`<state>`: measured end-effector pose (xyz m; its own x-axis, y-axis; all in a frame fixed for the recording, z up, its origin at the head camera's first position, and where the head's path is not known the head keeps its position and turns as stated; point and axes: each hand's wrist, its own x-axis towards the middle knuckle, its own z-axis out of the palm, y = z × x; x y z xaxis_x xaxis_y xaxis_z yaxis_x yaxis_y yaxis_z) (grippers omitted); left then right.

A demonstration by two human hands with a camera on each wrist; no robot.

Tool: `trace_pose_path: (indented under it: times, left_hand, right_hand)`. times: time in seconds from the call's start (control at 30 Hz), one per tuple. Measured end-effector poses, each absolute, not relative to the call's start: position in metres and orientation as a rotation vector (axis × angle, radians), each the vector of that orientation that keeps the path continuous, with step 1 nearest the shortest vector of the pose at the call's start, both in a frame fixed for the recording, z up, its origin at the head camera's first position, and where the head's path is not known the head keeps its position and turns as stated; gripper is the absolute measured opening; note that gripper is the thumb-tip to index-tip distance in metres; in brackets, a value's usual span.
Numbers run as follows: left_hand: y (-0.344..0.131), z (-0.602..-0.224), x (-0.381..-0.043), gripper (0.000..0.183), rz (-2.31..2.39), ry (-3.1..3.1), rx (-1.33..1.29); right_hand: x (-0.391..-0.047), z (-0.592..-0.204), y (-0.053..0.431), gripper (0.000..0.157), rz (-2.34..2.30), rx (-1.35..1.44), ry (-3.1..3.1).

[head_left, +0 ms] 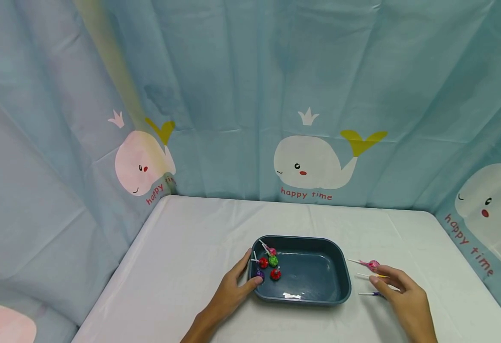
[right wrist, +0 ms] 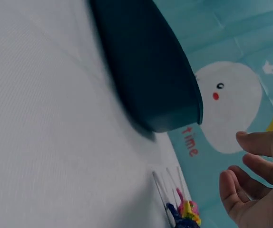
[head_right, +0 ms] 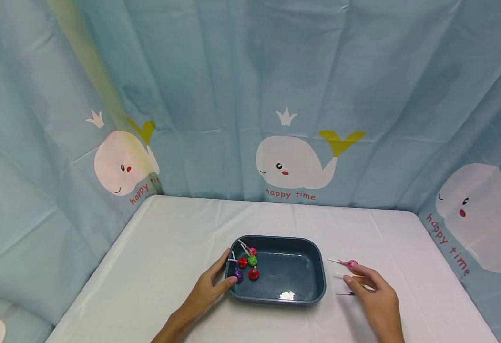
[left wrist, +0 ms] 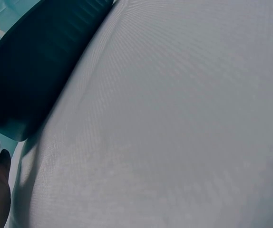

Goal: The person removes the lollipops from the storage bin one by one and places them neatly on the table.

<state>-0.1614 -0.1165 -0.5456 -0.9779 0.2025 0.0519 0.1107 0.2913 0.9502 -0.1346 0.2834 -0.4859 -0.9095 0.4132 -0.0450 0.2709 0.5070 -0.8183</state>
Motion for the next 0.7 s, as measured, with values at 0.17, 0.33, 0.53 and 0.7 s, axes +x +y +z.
trace_pose_path:
  times: [0.17, 0.33, 0.53, 0.7]
  left_hand:
    - [-0.116, -0.546, -0.162, 0.083, 1.796, 2.463, 0.301]
    - [-0.116, -0.546, -0.162, 0.082, 1.794, 2.464, 0.310]
    - [-0.117, -0.546, -0.162, 0.083, 1.795, 2.465, 0.301]
    - [-0.117, -0.546, -0.161, 0.082, 1.797, 2.462, 0.301]
  right_hand:
    - [-0.133, -0.482, 0.276, 0.055, 1.448, -0.456, -2.527]
    - [-0.135, -0.478, 0.267, 0.059, 1.526, -0.482, -2.524]
    - [-0.136, -0.475, 0.259, 0.059, 1.656, -0.410, -2.477]
    - [-0.136, -0.474, 0.253, 0.057, 1.681, -0.318, -2.459]
